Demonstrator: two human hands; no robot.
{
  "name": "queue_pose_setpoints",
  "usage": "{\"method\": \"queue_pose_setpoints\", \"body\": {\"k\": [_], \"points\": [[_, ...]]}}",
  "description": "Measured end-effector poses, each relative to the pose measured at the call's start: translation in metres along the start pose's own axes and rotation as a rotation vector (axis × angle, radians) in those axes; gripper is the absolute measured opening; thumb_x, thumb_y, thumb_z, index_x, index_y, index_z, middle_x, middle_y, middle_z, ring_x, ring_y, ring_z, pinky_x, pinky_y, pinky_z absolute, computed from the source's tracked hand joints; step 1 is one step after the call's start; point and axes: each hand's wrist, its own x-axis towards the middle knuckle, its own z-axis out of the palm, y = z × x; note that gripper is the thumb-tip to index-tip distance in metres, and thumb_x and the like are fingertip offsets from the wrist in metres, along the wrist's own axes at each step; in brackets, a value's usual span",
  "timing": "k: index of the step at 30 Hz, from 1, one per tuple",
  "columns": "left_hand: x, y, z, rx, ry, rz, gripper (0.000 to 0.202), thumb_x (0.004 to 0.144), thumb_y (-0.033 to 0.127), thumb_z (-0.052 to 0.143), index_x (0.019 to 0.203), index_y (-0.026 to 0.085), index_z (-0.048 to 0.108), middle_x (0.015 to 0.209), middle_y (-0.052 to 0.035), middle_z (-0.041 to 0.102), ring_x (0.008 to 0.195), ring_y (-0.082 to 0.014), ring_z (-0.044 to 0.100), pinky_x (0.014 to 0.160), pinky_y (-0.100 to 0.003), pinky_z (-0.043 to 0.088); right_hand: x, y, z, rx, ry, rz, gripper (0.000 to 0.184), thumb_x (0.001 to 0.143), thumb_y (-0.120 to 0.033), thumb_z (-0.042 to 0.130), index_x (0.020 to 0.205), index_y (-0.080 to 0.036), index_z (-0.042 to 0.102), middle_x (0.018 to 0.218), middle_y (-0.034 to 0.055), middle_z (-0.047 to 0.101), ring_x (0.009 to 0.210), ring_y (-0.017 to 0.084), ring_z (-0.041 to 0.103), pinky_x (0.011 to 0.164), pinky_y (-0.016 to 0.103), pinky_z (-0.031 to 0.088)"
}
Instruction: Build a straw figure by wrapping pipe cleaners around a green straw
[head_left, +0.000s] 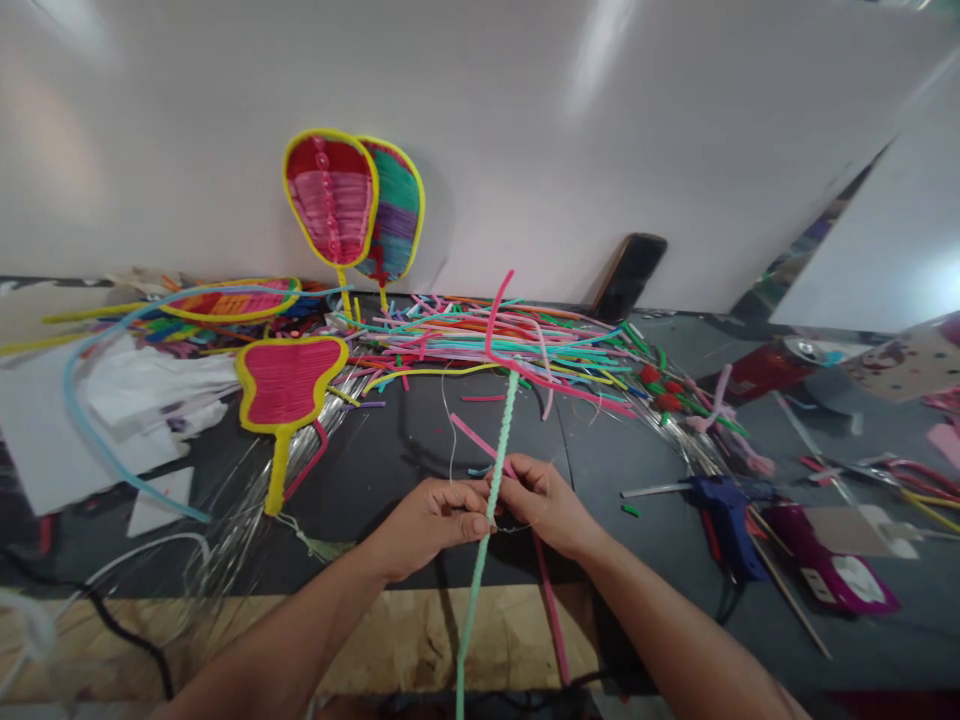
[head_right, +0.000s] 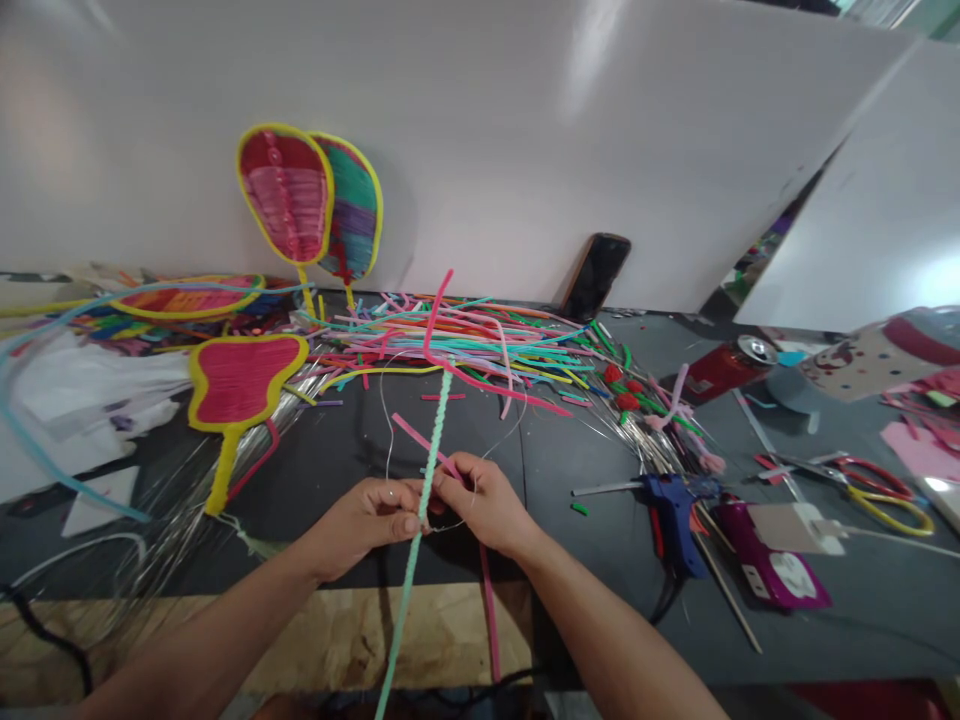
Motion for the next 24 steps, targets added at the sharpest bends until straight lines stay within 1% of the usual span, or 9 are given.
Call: {"method": "queue_pose_setpoints", "body": {"k": [3,6,7,9,12,14,17,19,24], "points": [[0.000,0.000,0.000,0.002,0.017,0.008,0.028,0.061,0.038,0.078,0.059,0.014,0.065,0.075,-0.0030,0.063,0.073,-0.0142,0.054,0.072,-0.027,0.041,-0.001,-0.003,0.001,-0.013,-0.007,-0.020,0.024,0.081,-0.040,0.058,0.073,-0.017,0.057,0.062,-0.0030,0.053,0.054,0.008,0.042,0.049,0.019,0.032],[0.000,0.000,0.000,-0.014,0.012,0.007,0.026,0.061,0.037,0.078,0.060,0.014,0.065,0.074,-0.0030,0.063,0.074,-0.0152,0.055,0.073,-0.028,0.041,0.000,-0.004,0.001,-0.054,-0.016,-0.045,0.026,0.080,-0.042,0.059,0.071,-0.017,0.057,0.063,-0.0020,0.054,0.058,0.009,0.045,0.053,0.021,0.035],[0.000,0.000,-0.001,-0.025,0.016,0.008,0.026,0.061,0.036,0.078,0.060,0.014,0.065,0.076,-0.0036,0.064,0.076,-0.0159,0.056,0.074,-0.028,0.042,0.000,-0.004,0.000,-0.055,-0.019,-0.057,0.028,0.081,-0.043,0.058,0.073,-0.017,0.058,0.064,-0.0018,0.054,0.059,0.009,0.045,0.053,0.021,0.036],[-0.001,0.001,-0.002,-0.040,0.036,0.016,0.023,0.062,0.034,0.078,0.060,0.014,0.066,0.086,-0.0063,0.067,0.085,-0.0183,0.058,0.079,-0.030,0.042,0.001,-0.003,-0.003,-0.031,-0.004,-0.074,0.029,0.081,-0.046,0.057,0.082,-0.017,0.059,0.068,-0.0014,0.055,0.057,0.009,0.044,0.052,0.021,0.034],[-0.001,0.004,-0.006,-0.039,0.097,0.053,0.018,0.066,0.030,0.076,0.063,0.014,0.067,0.110,-0.0104,0.064,0.099,-0.0218,0.057,0.089,-0.034,0.039,0.003,-0.001,-0.013,0.065,0.127,-0.067,0.036,0.082,-0.050,0.055,0.100,-0.019,0.056,0.072,-0.0019,0.054,0.050,0.006,0.037,0.044,0.019,0.027],[0.000,0.005,-0.009,-0.027,0.150,0.086,0.016,0.069,0.030,0.074,0.065,0.015,0.069,0.120,-0.0113,0.060,0.108,-0.0237,0.054,0.095,-0.035,0.036,0.005,-0.002,-0.020,0.119,0.232,-0.062,0.038,0.083,-0.052,0.051,0.102,-0.019,0.055,0.072,-0.0017,0.052,0.047,0.006,0.035,0.042,0.019,0.023],[0.002,0.006,-0.010,-0.039,0.226,0.103,0.018,0.068,0.032,0.074,0.065,0.015,0.069,0.122,-0.0116,0.059,0.118,-0.0256,0.047,0.098,-0.035,0.032,0.006,-0.004,-0.029,0.155,0.319,-0.087,0.034,0.082,-0.049,0.053,0.097,-0.018,0.056,0.073,-0.0011,0.052,0.048,0.006,0.036,0.041,0.019,0.022],[0.003,0.006,-0.010,-0.066,0.262,0.091,0.021,0.066,0.034,0.076,0.064,0.015,0.068,0.121,-0.0117,0.059,0.118,-0.0262,0.046,0.098,-0.035,0.031,0.007,-0.004,-0.032,0.149,0.341,-0.101,0.030,0.080,-0.044,0.057,0.095,-0.019,0.056,0.072,-0.0017,0.051,0.048,0.005,0.035,0.042,0.019,0.023],[0.005,0.004,-0.011,-0.103,0.287,0.083,0.024,0.061,0.034,0.080,0.060,0.014,0.066,0.117,-0.0116,0.059,0.118,-0.0261,0.045,0.098,-0.035,0.031,0.009,-0.001,-0.032,0.129,0.372,-0.137,0.028,0.079,-0.041,0.058,0.096,-0.018,0.056,0.069,-0.0029,0.051,0.047,0.005,0.034,0.042,0.020,0.024]]}}
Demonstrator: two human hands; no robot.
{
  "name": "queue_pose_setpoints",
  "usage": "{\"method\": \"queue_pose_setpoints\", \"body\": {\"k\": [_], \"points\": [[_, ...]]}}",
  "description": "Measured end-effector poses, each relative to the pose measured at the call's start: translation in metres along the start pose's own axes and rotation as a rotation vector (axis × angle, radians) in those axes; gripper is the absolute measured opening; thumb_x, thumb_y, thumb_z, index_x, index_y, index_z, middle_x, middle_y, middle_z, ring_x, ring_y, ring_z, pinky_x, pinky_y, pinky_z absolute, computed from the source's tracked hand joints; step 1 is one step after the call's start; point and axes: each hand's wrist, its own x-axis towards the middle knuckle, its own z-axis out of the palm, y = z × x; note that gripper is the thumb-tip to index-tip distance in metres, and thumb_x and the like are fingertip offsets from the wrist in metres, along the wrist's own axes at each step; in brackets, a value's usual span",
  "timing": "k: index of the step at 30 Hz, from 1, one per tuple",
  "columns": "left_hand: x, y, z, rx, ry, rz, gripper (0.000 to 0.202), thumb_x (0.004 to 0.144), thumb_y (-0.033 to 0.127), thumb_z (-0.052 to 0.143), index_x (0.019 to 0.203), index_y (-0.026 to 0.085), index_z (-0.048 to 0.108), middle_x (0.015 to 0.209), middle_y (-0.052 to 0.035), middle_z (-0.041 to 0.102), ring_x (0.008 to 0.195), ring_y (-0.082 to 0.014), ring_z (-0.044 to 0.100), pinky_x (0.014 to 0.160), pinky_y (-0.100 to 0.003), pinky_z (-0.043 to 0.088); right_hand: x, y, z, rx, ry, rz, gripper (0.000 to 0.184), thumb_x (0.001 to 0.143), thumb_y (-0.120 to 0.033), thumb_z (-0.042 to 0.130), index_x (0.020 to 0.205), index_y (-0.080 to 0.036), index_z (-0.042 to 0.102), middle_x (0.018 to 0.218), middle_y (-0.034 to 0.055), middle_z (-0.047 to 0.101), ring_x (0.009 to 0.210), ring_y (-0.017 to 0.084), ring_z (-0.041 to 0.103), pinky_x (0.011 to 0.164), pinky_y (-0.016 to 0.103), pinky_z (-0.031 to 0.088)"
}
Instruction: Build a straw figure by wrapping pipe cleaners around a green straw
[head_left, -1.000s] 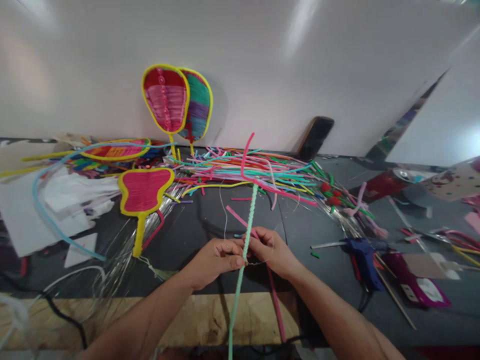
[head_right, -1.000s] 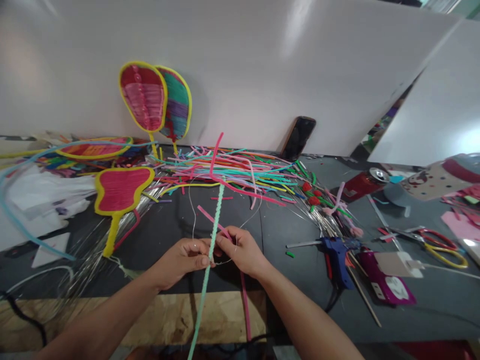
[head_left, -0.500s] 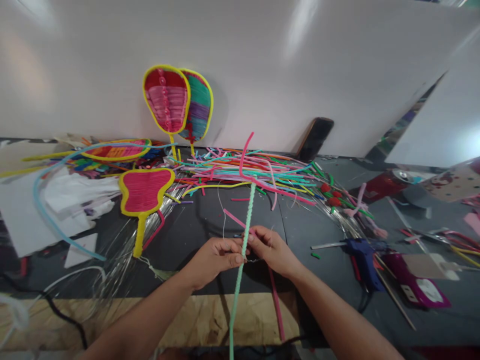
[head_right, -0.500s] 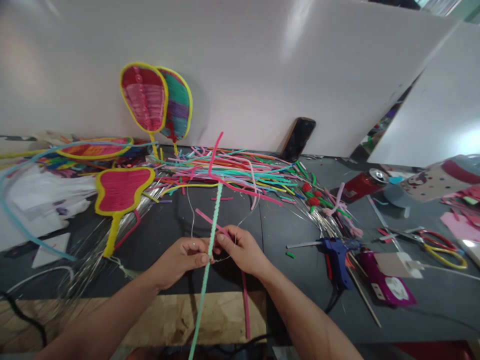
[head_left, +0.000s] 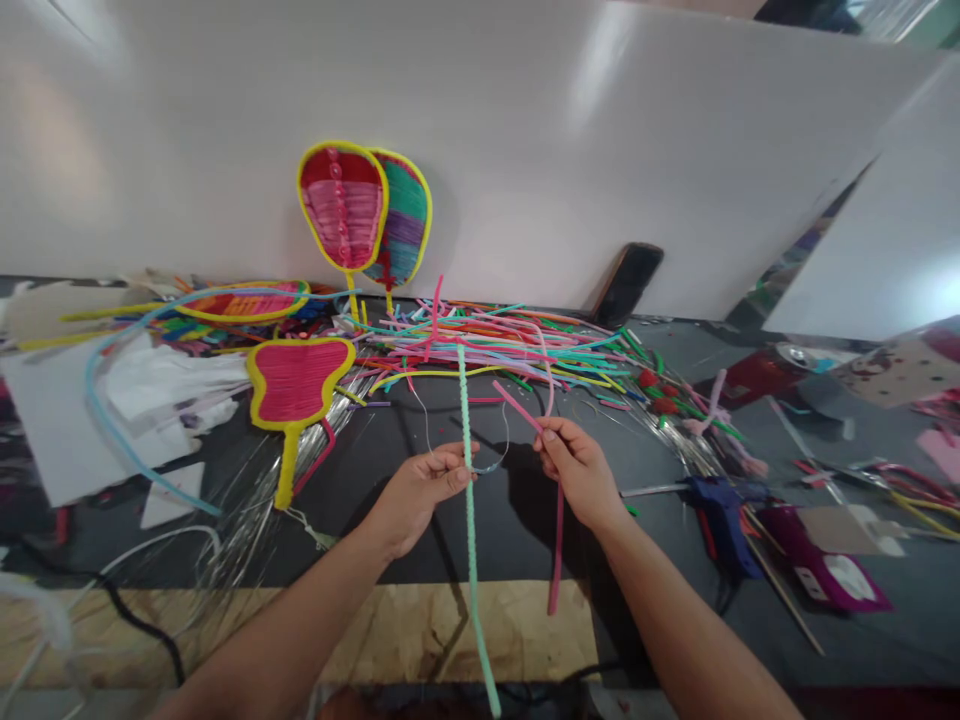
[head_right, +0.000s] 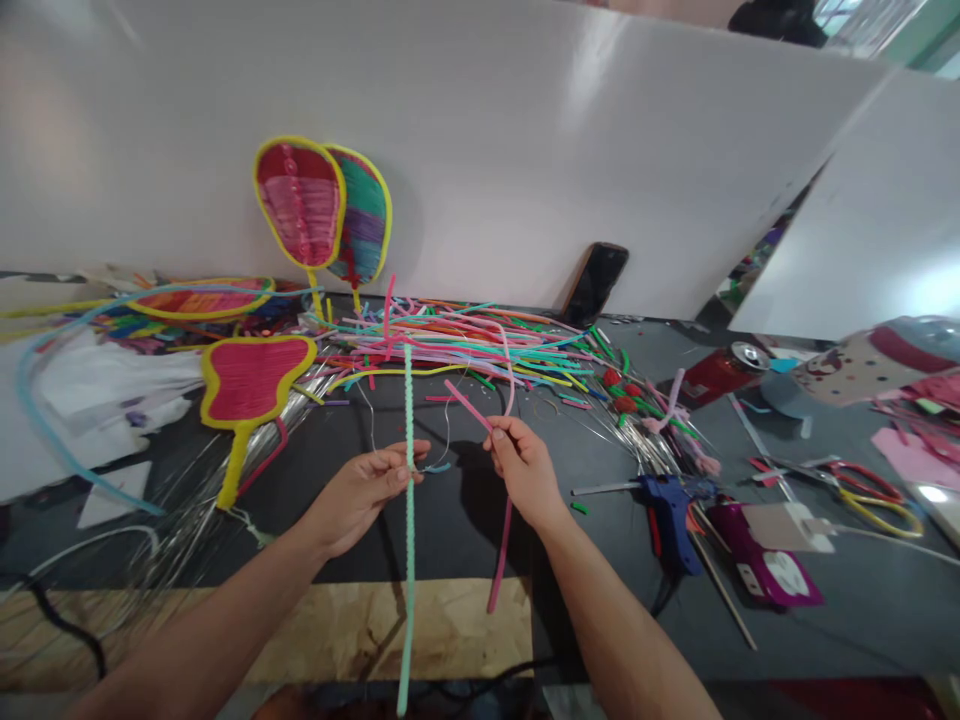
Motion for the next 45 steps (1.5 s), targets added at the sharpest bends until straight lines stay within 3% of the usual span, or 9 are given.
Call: {"method": "queue_pose_setpoints", "body": {"k": [9,17,20,23,28,32,37,45], "points": [[0.002,-0.006,-0.003,-0.017,-0.034,0.008,0.024,0.060,0.034,0.079,0.063,0.014,0.067,0.113,-0.0109,0.060,0.113,-0.0242,0.048,0.098,-0.035,0.031,0.008,-0.011,-0.017,0.055,0.135,-0.123,0.021,0.077,-0.036,0.062,0.091,-0.020,0.059,0.073,-0.0018,0.054,0.049,0.006,0.037,0.043,0.021,0.027],[0.001,-0.005,-0.002,-0.058,-0.034,0.029,0.026,0.057,0.034,0.081,0.057,0.014,0.064,0.098,-0.0089,0.062,0.117,-0.0241,0.045,0.098,-0.031,0.029,0.013,-0.031,-0.011,-0.051,0.028,-0.091,0.020,0.076,-0.033,0.062,0.091,-0.020,0.060,0.078,0.0001,0.057,0.054,0.008,0.042,0.047,0.022,0.033],[0.001,-0.006,-0.002,-0.080,-0.022,0.031,0.028,0.056,0.036,0.081,0.058,0.014,0.064,0.099,-0.0087,0.062,0.111,-0.0232,0.049,0.095,-0.031,0.033,0.017,-0.038,-0.015,-0.142,0.040,-0.141,0.022,0.076,-0.032,0.062,0.093,-0.019,0.062,0.080,0.0015,0.059,0.059,0.010,0.046,0.054,0.024,0.039],[0.000,-0.006,-0.001,-0.112,-0.016,0.009,0.030,0.056,0.038,0.081,0.059,0.013,0.064,0.101,-0.0081,0.063,0.092,-0.0181,0.055,0.085,-0.030,0.039,0.016,-0.040,-0.019,-0.164,0.057,-0.132,0.023,0.074,-0.035,0.063,0.091,-0.019,0.062,0.080,0.0019,0.060,0.059,0.010,0.047,0.054,0.024,0.039],[-0.004,-0.002,0.002,-0.157,-0.027,-0.026,0.032,0.056,0.040,0.080,0.062,0.014,0.064,0.083,-0.0049,0.067,0.065,-0.0105,0.053,0.069,-0.027,0.043,0.001,-0.028,-0.006,-0.297,-0.120,0.068,0.027,0.072,-0.040,0.066,0.087,-0.018,0.063,0.071,0.0021,0.061,0.053,0.010,0.044,0.046,0.022,0.030],[-0.004,-0.003,0.002,-0.136,-0.030,-0.031,0.032,0.055,0.040,0.081,0.059,0.013,0.063,0.066,-0.0019,0.064,0.060,-0.0095,0.051,0.065,-0.024,0.041,-0.011,-0.019,0.015,-0.327,-0.233,-0.013,0.020,0.079,-0.039,0.059,0.084,-0.019,0.062,0.068,0.0003,0.057,0.058,0.011,0.045,0.051,0.023,0.033],[-0.005,-0.009,0.002,-0.097,-0.068,-0.020,0.029,0.060,0.037,0.079,0.068,0.012,0.068,0.067,-0.0025,0.063,0.065,-0.0117,0.054,0.067,-0.025,0.040,-0.020,-0.014,0.033,-0.283,-0.322,-0.098,0.015,0.084,-0.033,0.055,0.080,-0.020,0.062,0.072,0.0004,0.056,0.066,0.013,0.049,0.062,0.026,0.038],[-0.007,-0.014,0.006,-0.075,-0.142,-0.082,0.026,0.063,0.033,0.078,0.062,0.012,0.062,0.065,-0.0010,0.060,0.065,-0.0107,0.052,0.066,-0.024,0.037,-0.023,-0.005,0.031,-0.146,-0.433,-0.117,0.015,0.086,-0.030,0.054,0.078,-0.020,0.061,0.077,0.0004,0.053,0.070,0.012,0.050,0.068,0.025,0.040]]}}
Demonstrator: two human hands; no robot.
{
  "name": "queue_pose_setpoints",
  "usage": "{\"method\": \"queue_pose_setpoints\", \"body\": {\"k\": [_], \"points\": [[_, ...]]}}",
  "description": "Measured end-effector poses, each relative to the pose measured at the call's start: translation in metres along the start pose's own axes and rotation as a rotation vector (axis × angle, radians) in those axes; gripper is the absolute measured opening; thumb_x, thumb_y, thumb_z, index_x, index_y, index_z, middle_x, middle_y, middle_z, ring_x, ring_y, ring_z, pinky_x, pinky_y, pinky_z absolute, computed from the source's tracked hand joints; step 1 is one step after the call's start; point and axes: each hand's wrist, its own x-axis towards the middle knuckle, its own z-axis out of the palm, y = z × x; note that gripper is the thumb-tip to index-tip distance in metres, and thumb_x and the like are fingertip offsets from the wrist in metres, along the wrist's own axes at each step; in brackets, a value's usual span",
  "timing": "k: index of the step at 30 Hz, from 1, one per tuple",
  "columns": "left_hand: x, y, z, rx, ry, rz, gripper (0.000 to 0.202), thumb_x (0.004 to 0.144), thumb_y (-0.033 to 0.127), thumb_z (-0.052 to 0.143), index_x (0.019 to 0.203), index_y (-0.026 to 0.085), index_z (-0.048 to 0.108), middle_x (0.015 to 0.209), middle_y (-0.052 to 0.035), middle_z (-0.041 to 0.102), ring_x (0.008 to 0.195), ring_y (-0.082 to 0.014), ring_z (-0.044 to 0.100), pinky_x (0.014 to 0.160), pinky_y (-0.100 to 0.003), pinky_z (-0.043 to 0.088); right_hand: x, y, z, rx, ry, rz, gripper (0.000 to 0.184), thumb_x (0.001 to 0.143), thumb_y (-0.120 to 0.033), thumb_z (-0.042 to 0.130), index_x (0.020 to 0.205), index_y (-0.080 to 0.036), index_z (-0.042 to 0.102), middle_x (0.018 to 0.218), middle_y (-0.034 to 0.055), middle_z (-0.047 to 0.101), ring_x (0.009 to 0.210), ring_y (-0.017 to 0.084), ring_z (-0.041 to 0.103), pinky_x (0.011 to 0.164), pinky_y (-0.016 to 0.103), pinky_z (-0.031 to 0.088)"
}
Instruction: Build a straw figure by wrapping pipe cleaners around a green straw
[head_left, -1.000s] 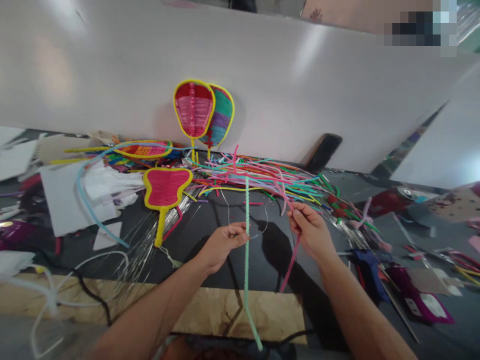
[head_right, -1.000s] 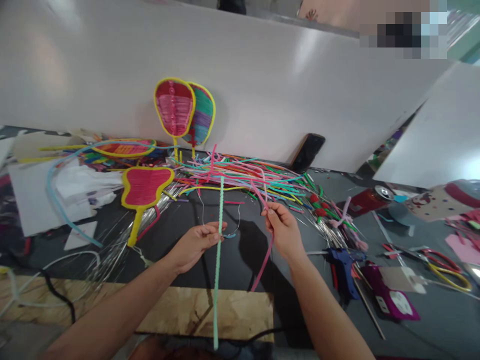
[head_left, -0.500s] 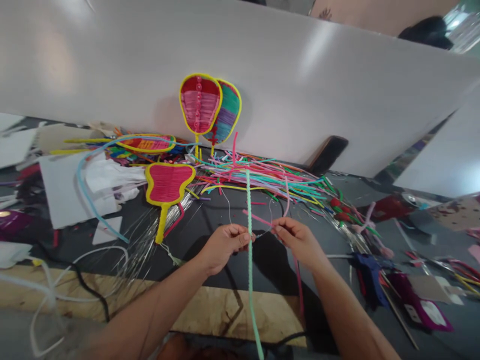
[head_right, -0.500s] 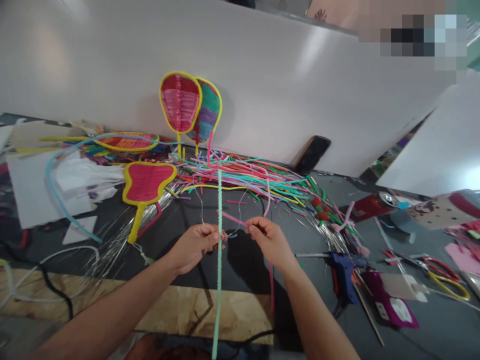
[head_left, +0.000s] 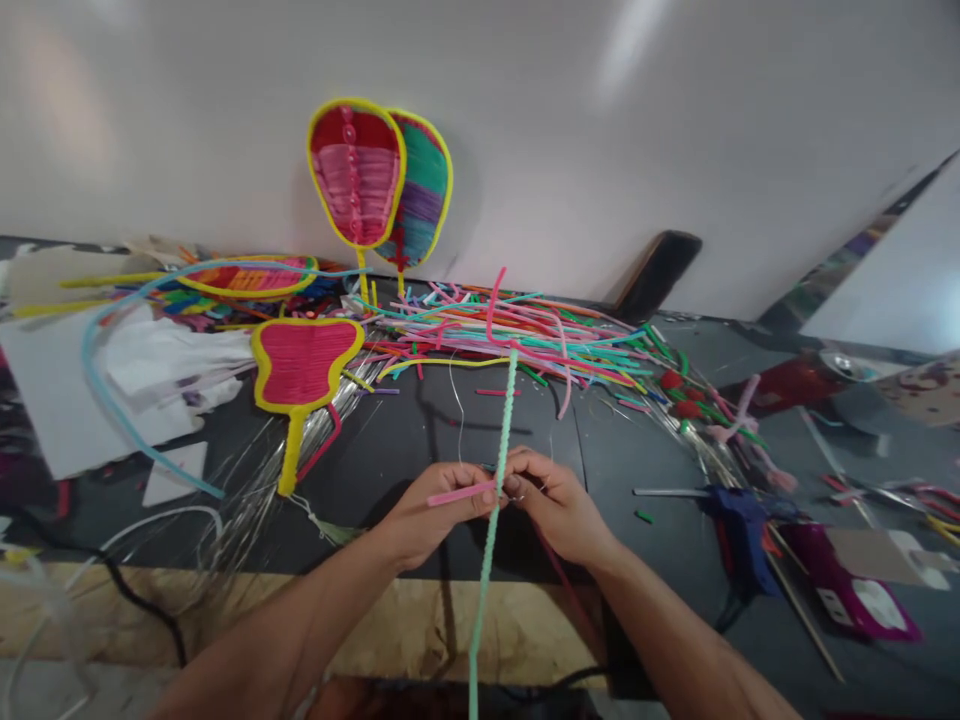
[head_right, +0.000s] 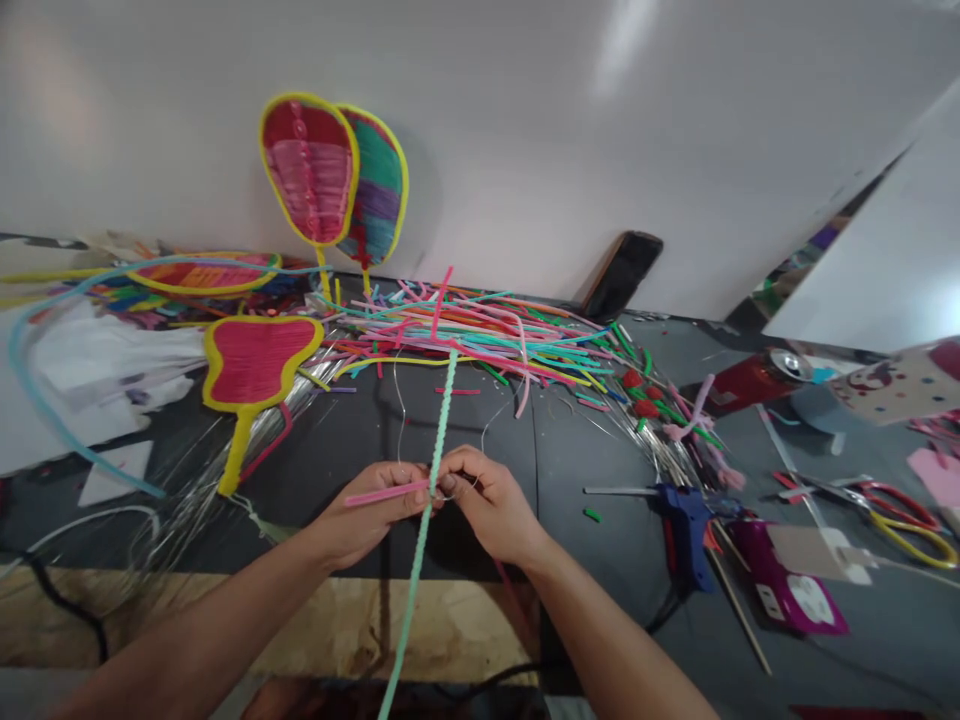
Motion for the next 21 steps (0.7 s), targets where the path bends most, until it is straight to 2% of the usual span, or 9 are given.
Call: {"method": "queue_pose_setpoints", "body": {"k": [5,10,14,18,21], "points": [[-0.0001,0.0016,-0.0006,-0.003,0.000,-0.060,0.027,0.062,0.034,0.079,0.063,0.012,0.062,0.064,-0.0009,0.061,0.065,-0.0108,0.053,0.068,-0.024,0.038,-0.0025,0.0093,-0.0047,0.113,-0.071,0.058,0.015,0.089,-0.031,0.051,0.082,-0.019,0.058,0.076,-0.0003,0.051,0.065,0.010,0.045,0.059,0.022,0.037],[-0.0001,0.0055,0.0020,0.019,-0.023,-0.089,0.030,0.057,0.034,0.082,0.059,0.011,0.063,0.064,-0.0007,0.062,0.065,-0.0104,0.053,0.069,-0.025,0.039,-0.0015,0.0077,-0.0042,0.034,-0.038,-0.032,0.016,0.088,-0.029,0.053,0.078,-0.019,0.060,0.078,0.0008,0.052,0.071,0.012,0.049,0.067,0.025,0.041],[-0.0001,0.0048,0.0010,0.002,-0.006,-0.062,0.027,0.058,0.033,0.082,0.061,0.012,0.065,0.067,-0.0011,0.063,0.067,-0.0111,0.055,0.069,-0.025,0.040,-0.0015,0.0036,-0.0020,-0.010,-0.020,-0.061,0.014,0.087,-0.027,0.053,0.078,-0.019,0.061,0.080,0.0016,0.054,0.074,0.013,0.051,0.070,0.026,0.043],[0.0000,0.0022,-0.0023,0.015,0.003,-0.033,0.026,0.061,0.032,0.080,0.073,0.012,0.070,0.072,-0.0030,0.065,0.072,-0.0137,0.057,0.074,-0.027,0.042,-0.0017,0.0053,0.0000,0.082,-0.015,0.035,0.008,0.086,-0.027,0.056,0.089,-0.021,0.056,0.079,-0.0006,0.055,0.071,0.011,0.054,0.068,0.025,0.045],[0.0000,0.0021,-0.0031,0.039,-0.020,-0.041,0.023,0.064,0.032,0.078,0.075,0.013,0.070,0.074,-0.0036,0.065,0.074,-0.0137,0.057,0.073,-0.027,0.042,-0.0014,0.0066,-0.0006,0.233,0.027,0.097,0.019,0.080,-0.030,0.062,0.093,-0.022,0.051,0.077,-0.0022,0.056,0.068,0.010,0.055,0.065,0.024,0.045]]}}
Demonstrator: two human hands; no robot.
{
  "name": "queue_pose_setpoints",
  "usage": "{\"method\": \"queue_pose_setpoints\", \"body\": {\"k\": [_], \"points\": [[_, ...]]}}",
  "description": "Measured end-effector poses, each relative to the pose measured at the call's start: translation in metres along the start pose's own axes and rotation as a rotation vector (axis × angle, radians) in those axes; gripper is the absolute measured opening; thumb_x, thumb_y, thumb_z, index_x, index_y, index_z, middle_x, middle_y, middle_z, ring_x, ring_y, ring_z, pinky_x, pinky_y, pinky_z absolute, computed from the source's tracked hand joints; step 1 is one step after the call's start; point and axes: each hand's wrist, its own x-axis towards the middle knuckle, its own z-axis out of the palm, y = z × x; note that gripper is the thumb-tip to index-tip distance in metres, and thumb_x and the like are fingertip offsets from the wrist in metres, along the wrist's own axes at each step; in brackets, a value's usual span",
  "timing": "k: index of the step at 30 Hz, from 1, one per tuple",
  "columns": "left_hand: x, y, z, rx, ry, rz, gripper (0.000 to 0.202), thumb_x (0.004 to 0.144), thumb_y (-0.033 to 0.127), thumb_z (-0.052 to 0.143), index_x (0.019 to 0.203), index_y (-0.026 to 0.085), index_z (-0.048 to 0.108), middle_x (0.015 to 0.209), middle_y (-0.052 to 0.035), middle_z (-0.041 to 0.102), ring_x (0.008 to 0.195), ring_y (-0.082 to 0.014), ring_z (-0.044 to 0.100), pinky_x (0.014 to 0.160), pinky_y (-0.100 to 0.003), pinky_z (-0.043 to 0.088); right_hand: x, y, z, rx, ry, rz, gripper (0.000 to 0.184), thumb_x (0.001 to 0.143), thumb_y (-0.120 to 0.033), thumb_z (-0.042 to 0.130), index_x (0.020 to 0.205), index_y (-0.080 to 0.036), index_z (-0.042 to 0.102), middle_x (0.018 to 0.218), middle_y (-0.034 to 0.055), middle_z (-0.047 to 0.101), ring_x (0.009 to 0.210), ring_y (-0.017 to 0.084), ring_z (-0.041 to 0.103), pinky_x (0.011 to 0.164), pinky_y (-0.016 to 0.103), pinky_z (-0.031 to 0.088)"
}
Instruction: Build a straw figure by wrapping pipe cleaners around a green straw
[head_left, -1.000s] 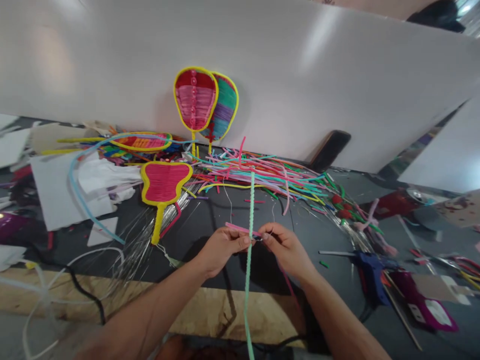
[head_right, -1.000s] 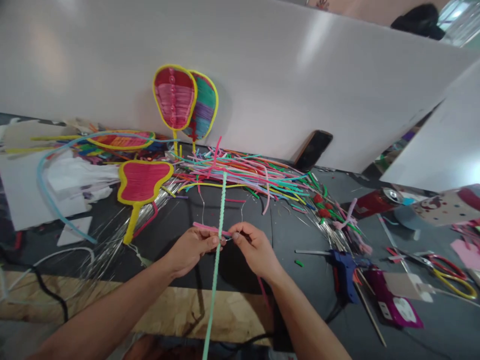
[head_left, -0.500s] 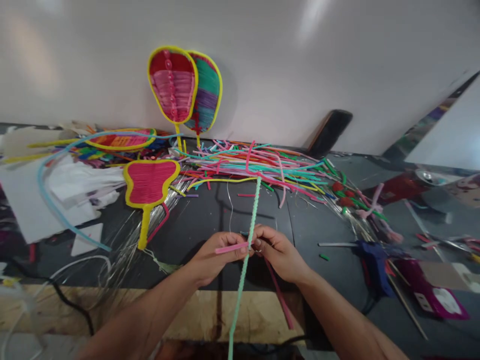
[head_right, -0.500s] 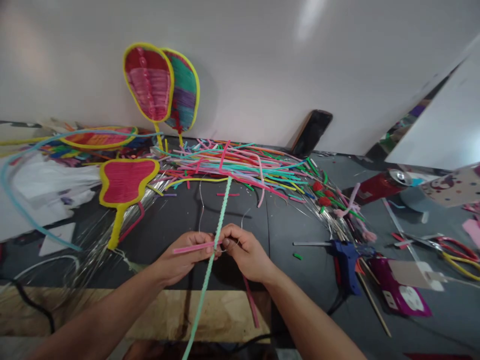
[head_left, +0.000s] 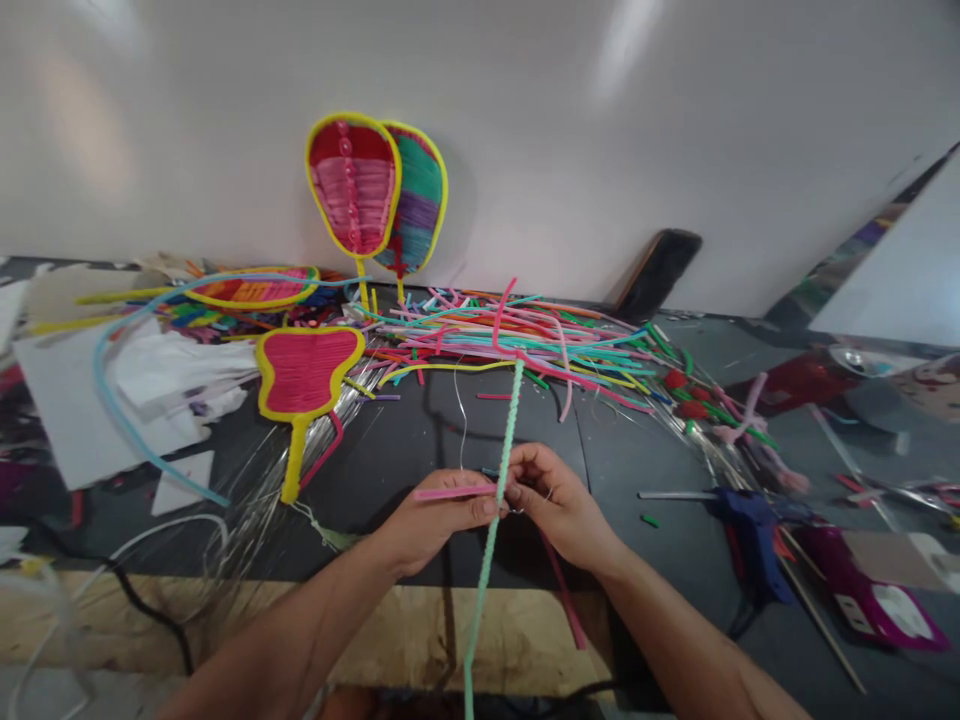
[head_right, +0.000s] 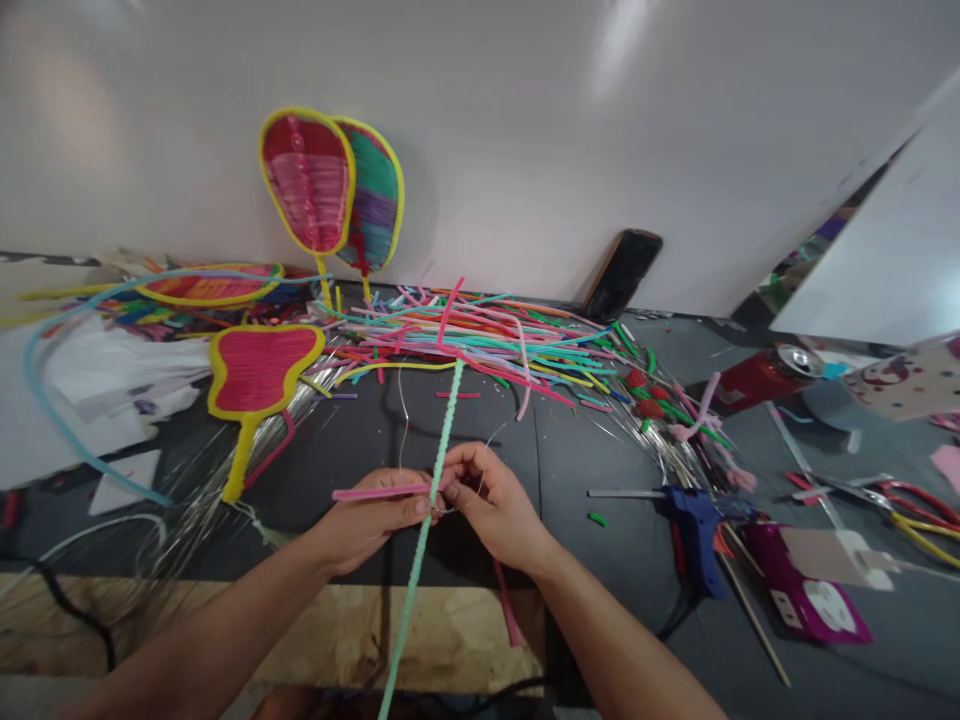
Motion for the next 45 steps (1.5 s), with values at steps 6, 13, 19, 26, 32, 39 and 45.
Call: {"method": "queue_pose_setpoints", "body": {"k": [6,13,19,26,32,39,45], "points": [[-0.001,0.000,0.002,0.068,0.032,0.099,0.018,0.065,0.029,0.077,0.065,0.014,0.068,0.091,-0.0038,0.056,0.087,-0.0137,0.051,0.077,-0.024,0.040,-0.001,-0.004,-0.003,0.009,0.030,0.069,0.028,0.074,-0.032,0.070,0.089,-0.021,0.050,0.074,-0.0028,0.057,0.068,0.010,0.055,0.068,0.024,0.043],[0.001,0.001,0.003,0.051,0.015,0.168,0.017,0.067,0.030,0.075,0.072,0.015,0.067,0.085,-0.0011,0.055,0.082,-0.0130,0.052,0.078,-0.026,0.039,-0.001,-0.005,0.000,-0.107,0.049,0.123,0.031,0.071,-0.043,0.070,0.082,-0.018,0.054,0.069,-0.0034,0.053,0.059,0.008,0.046,0.055,0.021,0.036],[-0.002,0.007,0.006,0.092,0.059,0.182,0.022,0.066,0.034,0.076,0.071,0.015,0.067,0.080,-0.0010,0.056,0.077,-0.0128,0.051,0.073,-0.026,0.039,-0.001,-0.005,-0.007,-0.302,0.010,0.135,0.031,0.076,-0.046,0.062,0.075,-0.016,0.059,0.058,-0.0046,0.046,0.050,0.007,0.037,0.048,0.021,0.031],[-0.003,0.003,0.003,0.122,0.009,0.156,0.021,0.067,0.033,0.075,0.065,0.014,0.067,0.079,-0.0025,0.056,0.077,-0.0123,0.051,0.072,-0.024,0.039,-0.002,-0.013,-0.012,-0.451,-0.098,-0.011,0.023,0.088,-0.037,0.049,0.084,-0.018,0.060,0.072,0.0000,0.056,0.066,0.012,0.048,0.063,0.023,0.040],[-0.001,0.003,0.005,0.047,-0.053,0.000,0.030,0.057,0.037,0.081,0.057,0.013,0.062,0.073,-0.0005,0.055,0.066,-0.0093,0.049,0.063,-0.021,0.038,0.000,-0.004,-0.011,-0.375,-0.098,-0.099,0.019,0.090,-0.032,0.049,0.081,-0.020,0.060,0.079,0.0018,0.056,0.073,0.013,0.051,0.070,0.026,0.042],[-0.001,0.000,-0.001,0.012,-0.137,-0.110,0.033,0.059,0.041,0.079,0.060,0.012,0.064,0.060,0.0011,0.052,0.056,-0.0075,0.040,0.056,-0.021,0.031,-0.002,-0.005,-0.010,-0.355,-0.128,-0.148,0.021,0.089,-0.033,0.051,0.076,-0.020,0.063,0.081,0.0027,0.054,0.079,0.015,0.053,0.076,0.027,0.043],[-0.002,0.001,-0.003,-0.009,-0.172,-0.128,0.033,0.060,0.041,0.078,0.060,0.011,0.064,0.060,0.0003,0.054,0.056,-0.0075,0.041,0.055,-0.021,0.029,-0.002,-0.007,-0.009,-0.326,-0.157,-0.135,0.021,0.088,-0.032,0.052,0.077,-0.020,0.065,0.084,0.0032,0.056,0.080,0.014,0.054,0.076,0.027,0.043]]}}
